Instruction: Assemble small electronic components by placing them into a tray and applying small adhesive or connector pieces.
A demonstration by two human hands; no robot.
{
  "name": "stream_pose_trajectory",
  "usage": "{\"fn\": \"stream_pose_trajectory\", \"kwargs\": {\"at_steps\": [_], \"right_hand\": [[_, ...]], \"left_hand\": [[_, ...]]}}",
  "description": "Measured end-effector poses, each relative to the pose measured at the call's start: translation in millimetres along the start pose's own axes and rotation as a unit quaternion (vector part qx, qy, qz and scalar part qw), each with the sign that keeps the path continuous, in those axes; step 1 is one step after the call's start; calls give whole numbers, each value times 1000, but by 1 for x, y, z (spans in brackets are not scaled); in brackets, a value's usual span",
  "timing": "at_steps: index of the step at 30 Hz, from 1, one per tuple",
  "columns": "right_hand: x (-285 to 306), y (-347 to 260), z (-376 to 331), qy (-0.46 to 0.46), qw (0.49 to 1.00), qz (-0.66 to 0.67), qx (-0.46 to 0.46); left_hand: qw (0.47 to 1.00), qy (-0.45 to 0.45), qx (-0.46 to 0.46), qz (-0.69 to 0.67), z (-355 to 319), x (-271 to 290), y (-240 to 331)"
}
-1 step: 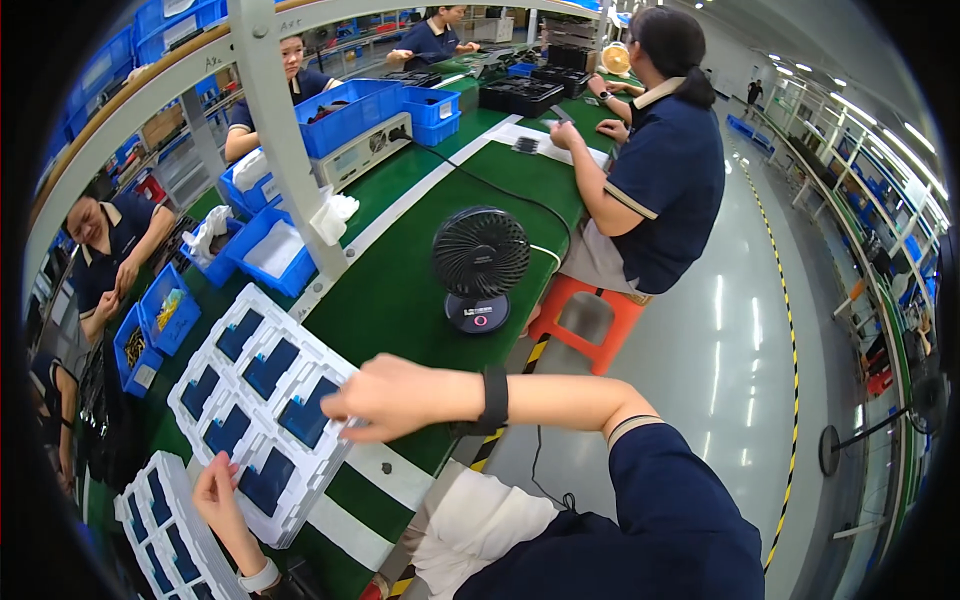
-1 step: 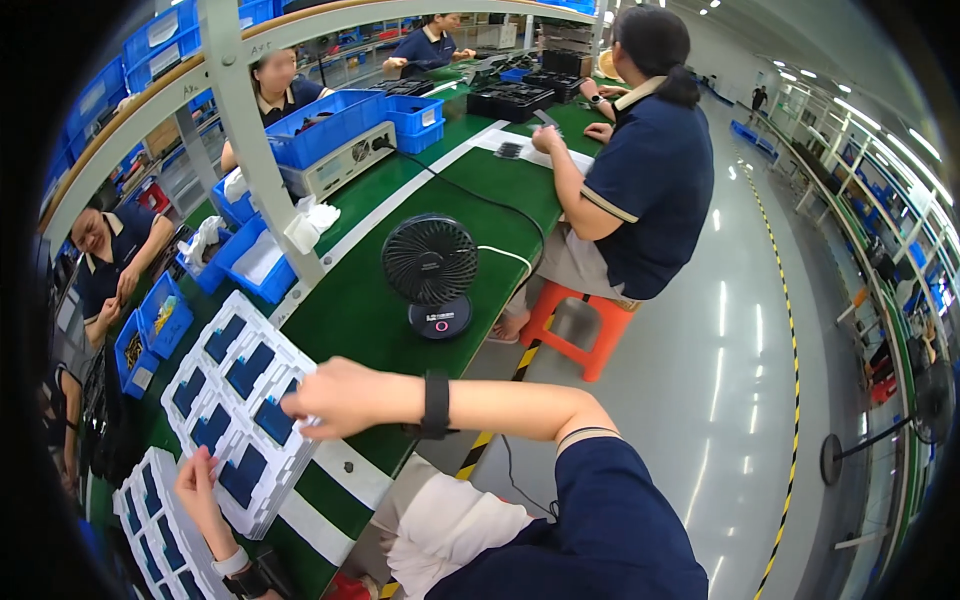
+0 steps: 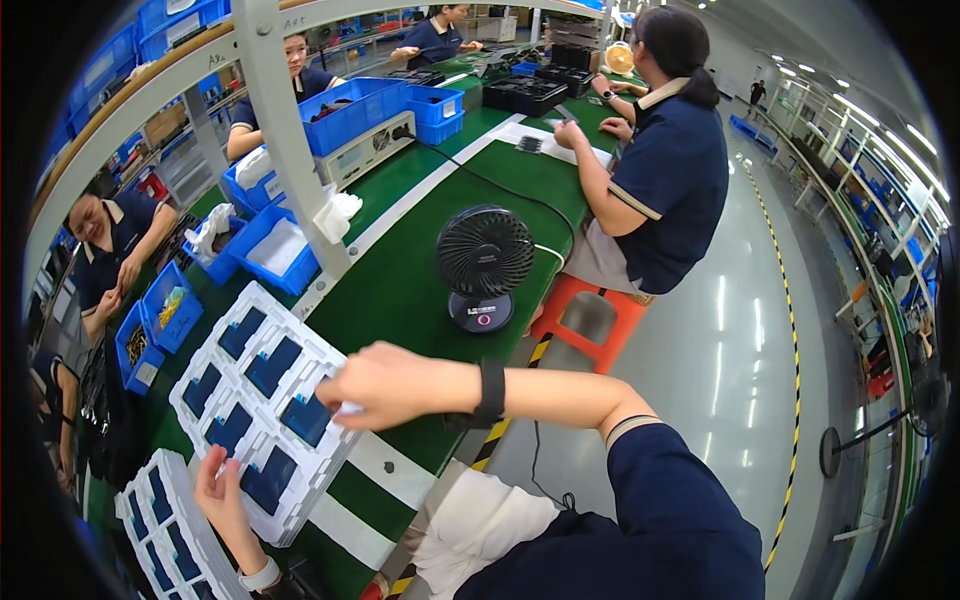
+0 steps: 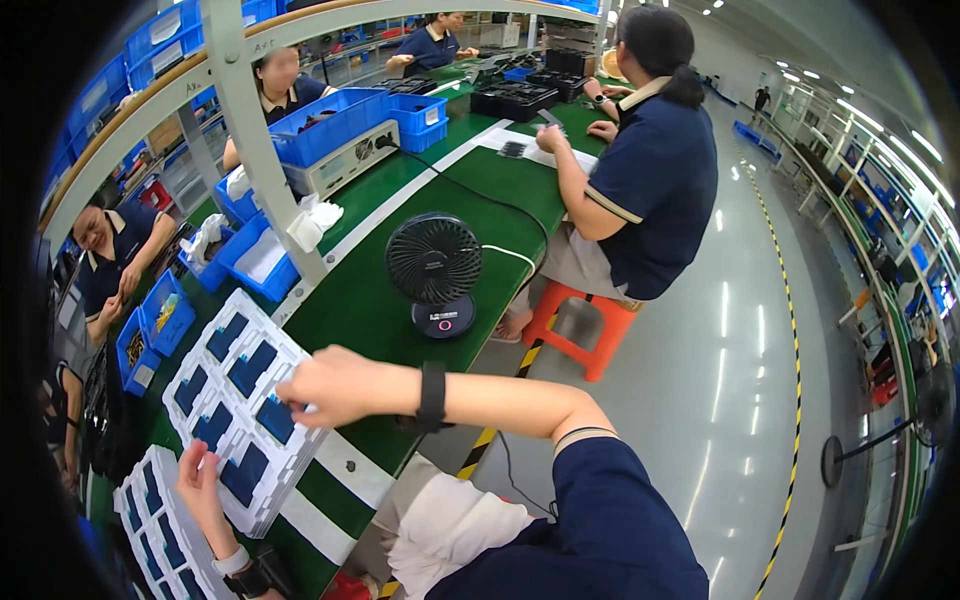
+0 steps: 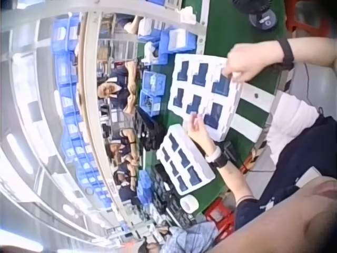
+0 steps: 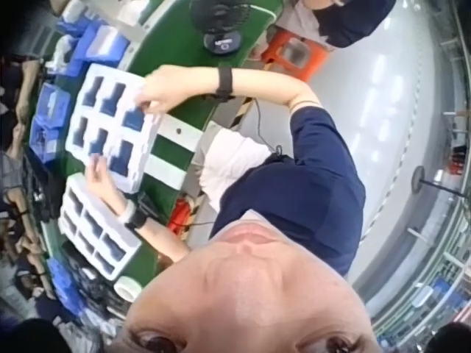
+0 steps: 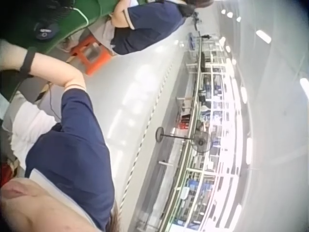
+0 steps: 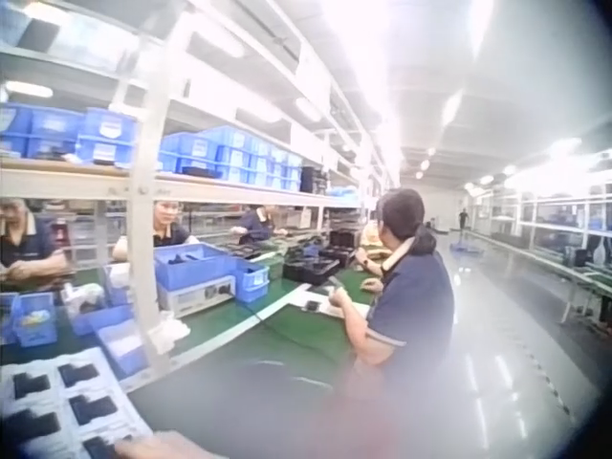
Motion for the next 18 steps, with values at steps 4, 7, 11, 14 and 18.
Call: {"fn": "stream_pose_trajectory", "kwargs": {"at_steps": [4,7,11,14,18], "right_hand": [[5,32,37,33,995,43,-82],[-9,54,62,-1,995,15,-100],[-37,75,84,-56,994,34,-92],[-59,99,88,-91,992,24,-88],[-63,95,92,-122,986,70,-88]], "left_hand": [[1000,-4,23,-9,-2,-3,1],[999,-11,29,-15,-5,-5,4],[999,-11,37,-36,-4,-3,1],[997,-33,32,-57,-2,-6,2],[997,-42,20,-62,-3,1,2]]}}
Point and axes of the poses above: each hand's wrist, its own z-axis towards the middle knuckle, its own x-axis out of the back of the hand, y = z × x, the point moved 3 cm from there along z, towards the middle knuckle, and after that the axes turned 6 degrees about x, right-handed, at the moved point
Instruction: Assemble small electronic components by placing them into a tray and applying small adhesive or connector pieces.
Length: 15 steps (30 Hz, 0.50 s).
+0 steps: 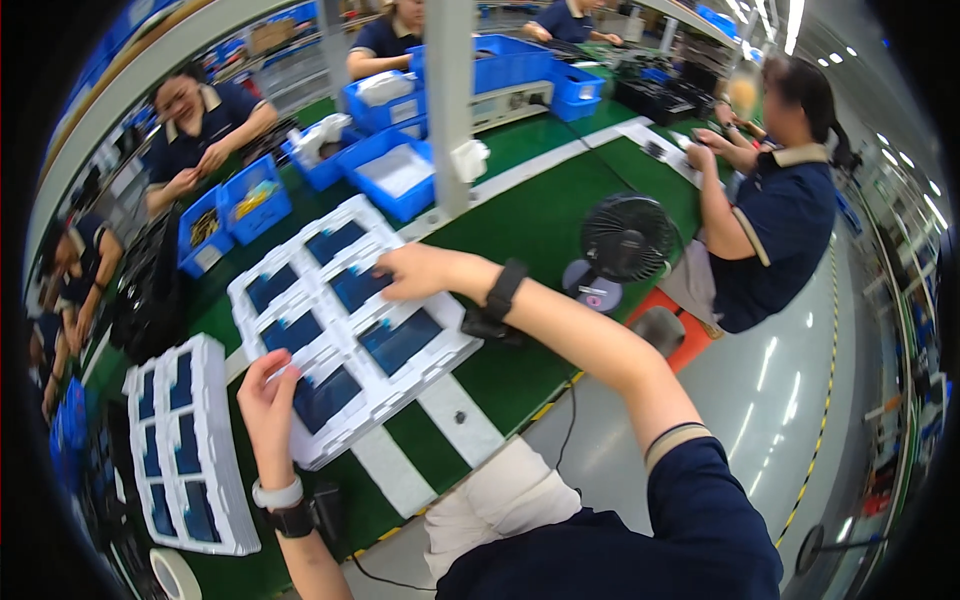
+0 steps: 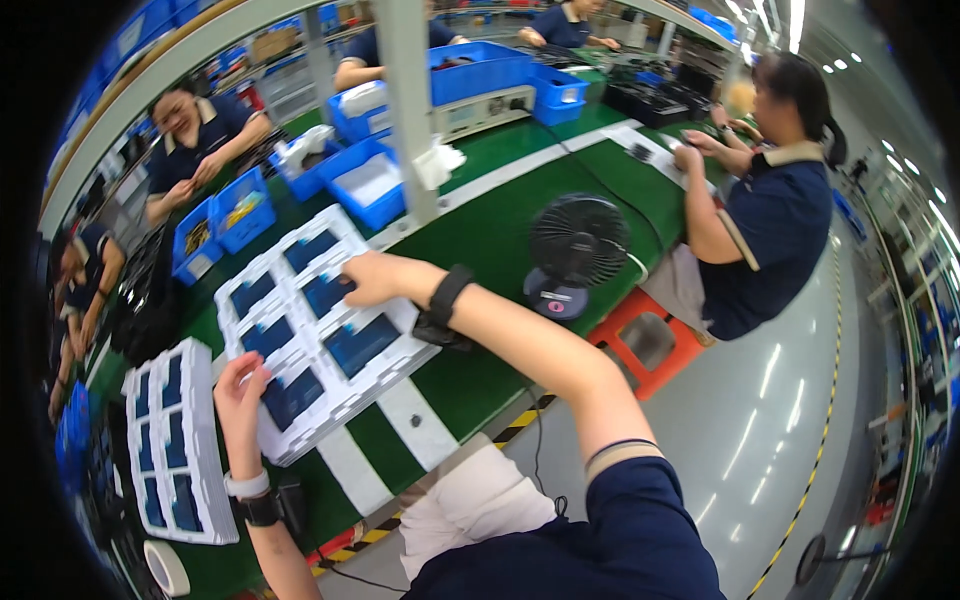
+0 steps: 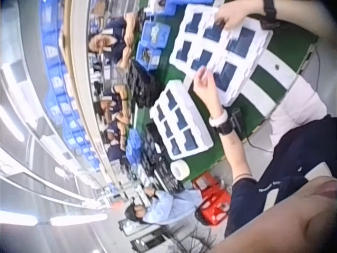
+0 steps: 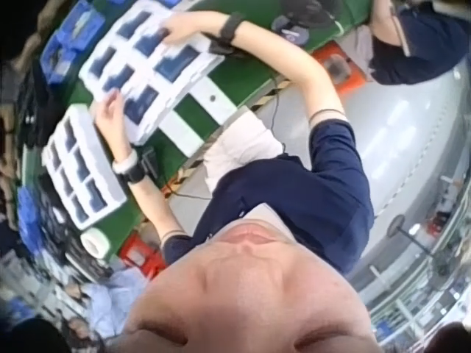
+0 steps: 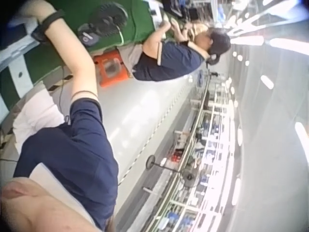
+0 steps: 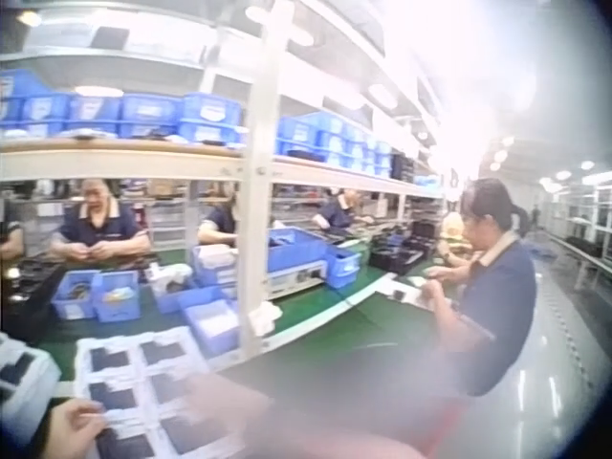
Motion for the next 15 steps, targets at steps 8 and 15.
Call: {"fn": "stream_pose_trajectory", "kwargs": {"at_steps": [8,15], "right_hand": [[19,-6,-8,-4,997,-63,-51],[14,-4,3,-48,997,-50,-33]], "left_hand": [[1000,-4,3,-21,-1,-7,-2],[999,-1,6,-46,-2,-10,-4]]}}
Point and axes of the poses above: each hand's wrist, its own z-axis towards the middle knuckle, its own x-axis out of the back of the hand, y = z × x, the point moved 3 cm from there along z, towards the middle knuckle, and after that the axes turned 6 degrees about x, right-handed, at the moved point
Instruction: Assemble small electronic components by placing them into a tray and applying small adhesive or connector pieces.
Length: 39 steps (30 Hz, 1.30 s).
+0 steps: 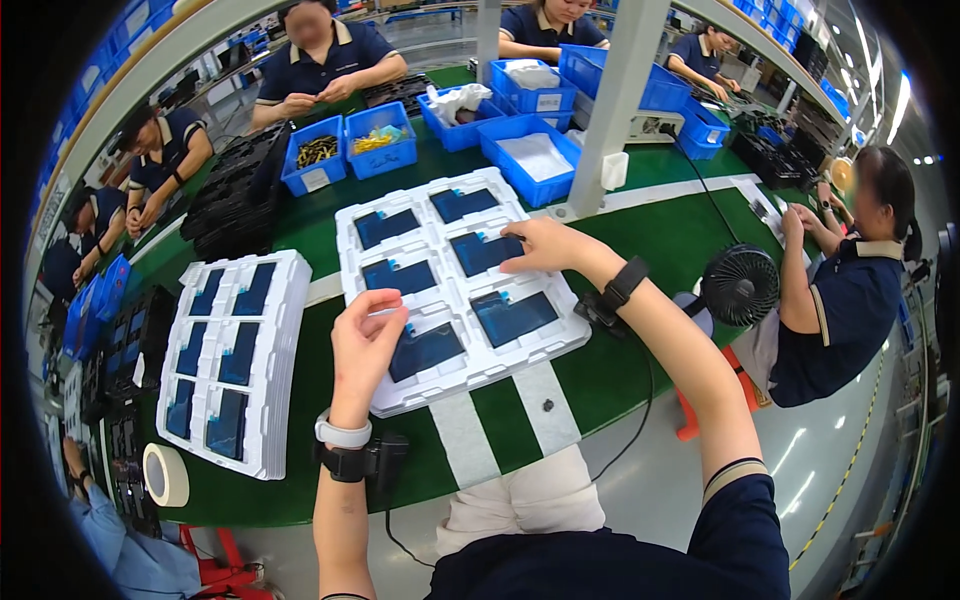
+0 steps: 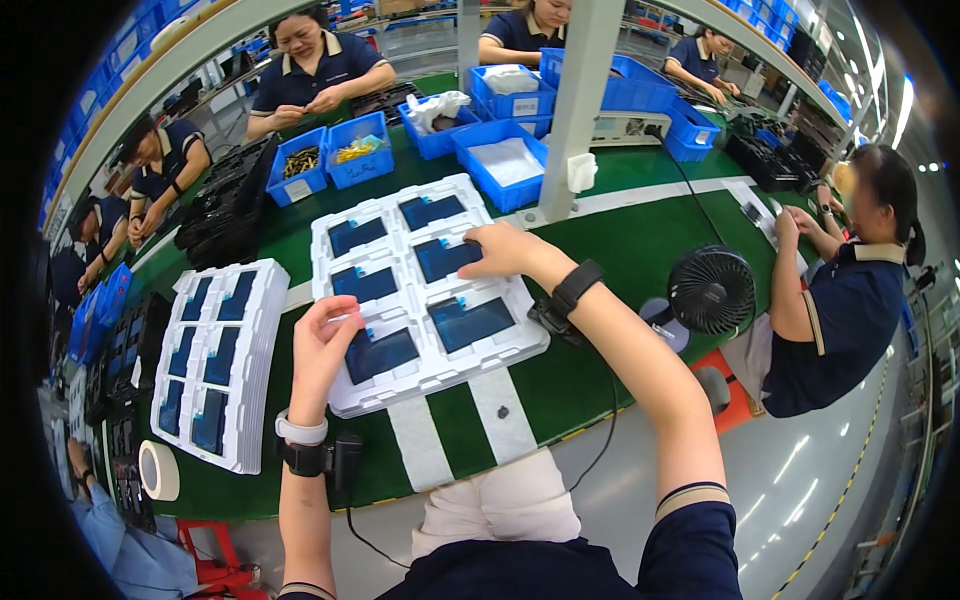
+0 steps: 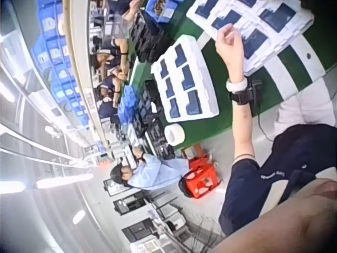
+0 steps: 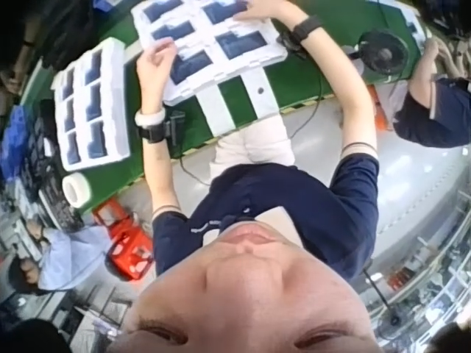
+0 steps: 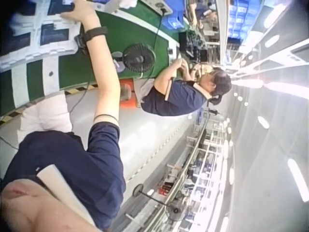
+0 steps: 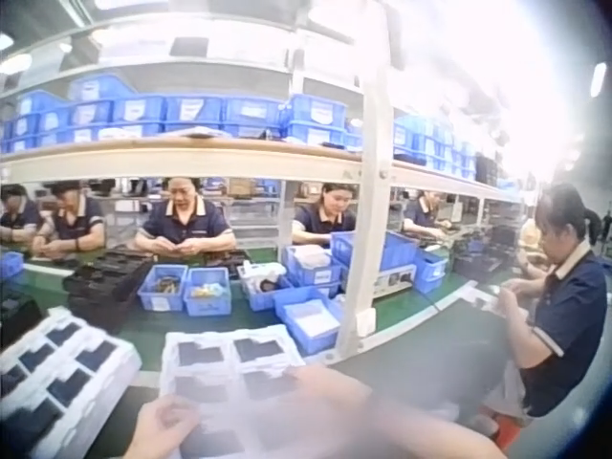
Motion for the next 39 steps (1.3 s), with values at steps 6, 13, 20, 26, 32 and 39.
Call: {"fn": "stream_pose_trajectory", "kwargs": {"at_steps": [6,13,20,26,32,39], "right_hand": [[0,3,5,-6,999,39,6],[4,4,10,-20,996,66,-53],[10,-5,6,-4,996,65,-55],[11,-7,0,86,996,32,-6],[11,2,3,10,997,41,-70],[19,2,-1,82,985,151,27]], "left_hand": [[1000,-2,-2,-5,1,-3,0],[1000,-1,1,4,1,-2,1],[1000,2,4,14,-1,-3,3],[1000,1,-2,11,0,-2,2],[1000,-3,1,15,1,-3,0],[1000,-7,-12,15,1,-4,2]]}}
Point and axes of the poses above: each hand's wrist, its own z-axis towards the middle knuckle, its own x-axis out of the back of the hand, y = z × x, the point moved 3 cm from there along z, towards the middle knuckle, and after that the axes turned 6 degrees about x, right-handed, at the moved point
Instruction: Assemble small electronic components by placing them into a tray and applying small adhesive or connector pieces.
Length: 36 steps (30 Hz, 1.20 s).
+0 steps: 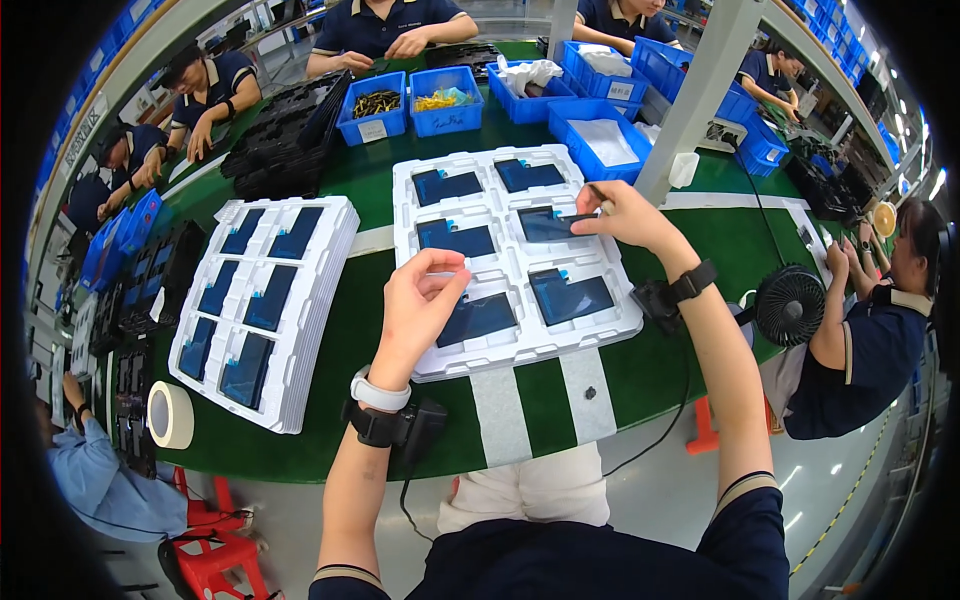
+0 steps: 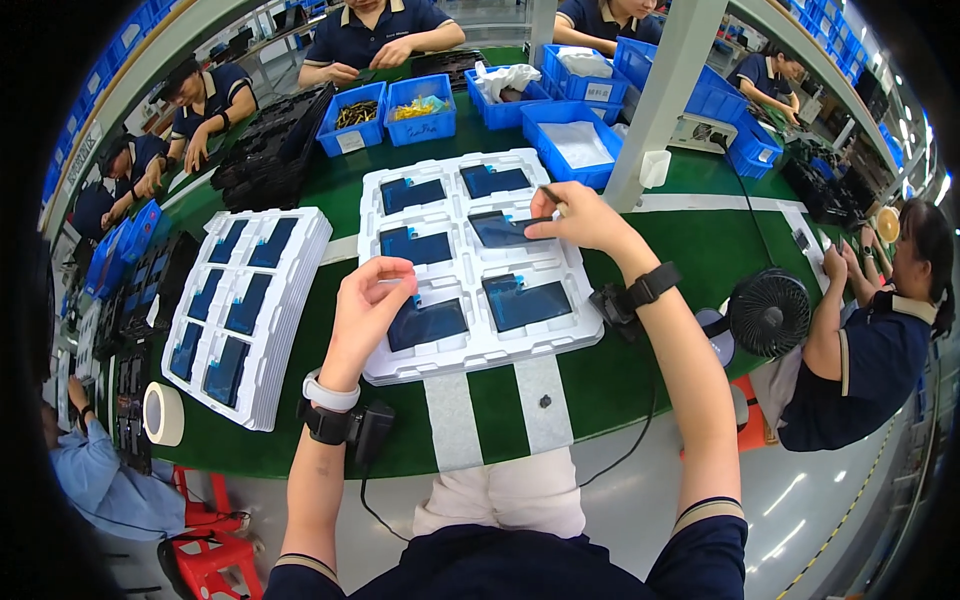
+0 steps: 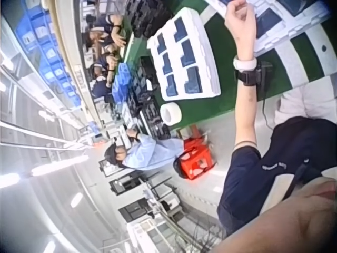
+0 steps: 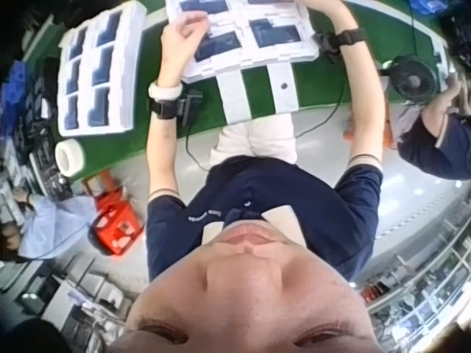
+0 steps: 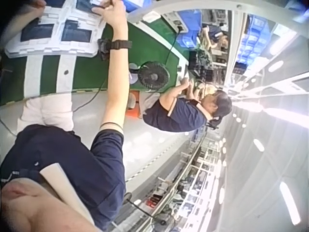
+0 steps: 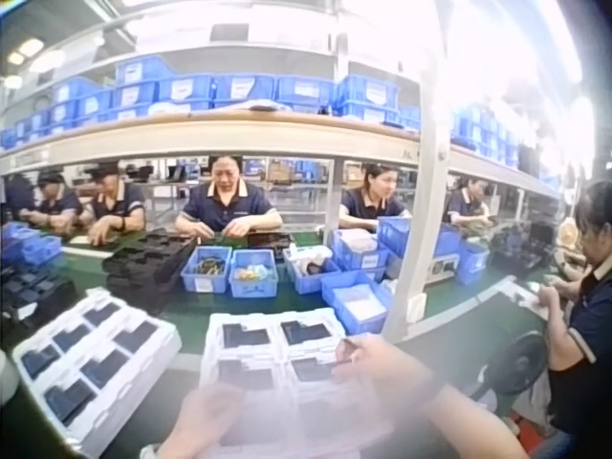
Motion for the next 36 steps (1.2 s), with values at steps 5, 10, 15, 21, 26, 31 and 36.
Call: {"fn": "stream_pose_trajectory", "kwargs": {"at_steps": [5,10,15,21,26,31,36], "right_hand": [[-10,-59,-18,-5,986,152,-74],[-17,-86,-37,-8,962,255,-95],[-20,-87,-46,-20,937,326,-125],[-14,-70,-37,18,969,217,-116],[2,-18,-15,85,963,119,-228],[-7,9,-1,67,966,87,-233],[-13,16,7,80,982,-45,-164]], "left_hand": [[999,-17,0,-40,-6,-4,11],[975,-150,-14,-166,-12,-8,25],[959,-192,-47,-203,-14,-7,27],[992,-87,-29,-89,-7,-2,24],[994,102,-17,40,8,25,-6],[986,129,-4,106,12,26,-19],[982,153,-16,109,11,28,-19]]}}
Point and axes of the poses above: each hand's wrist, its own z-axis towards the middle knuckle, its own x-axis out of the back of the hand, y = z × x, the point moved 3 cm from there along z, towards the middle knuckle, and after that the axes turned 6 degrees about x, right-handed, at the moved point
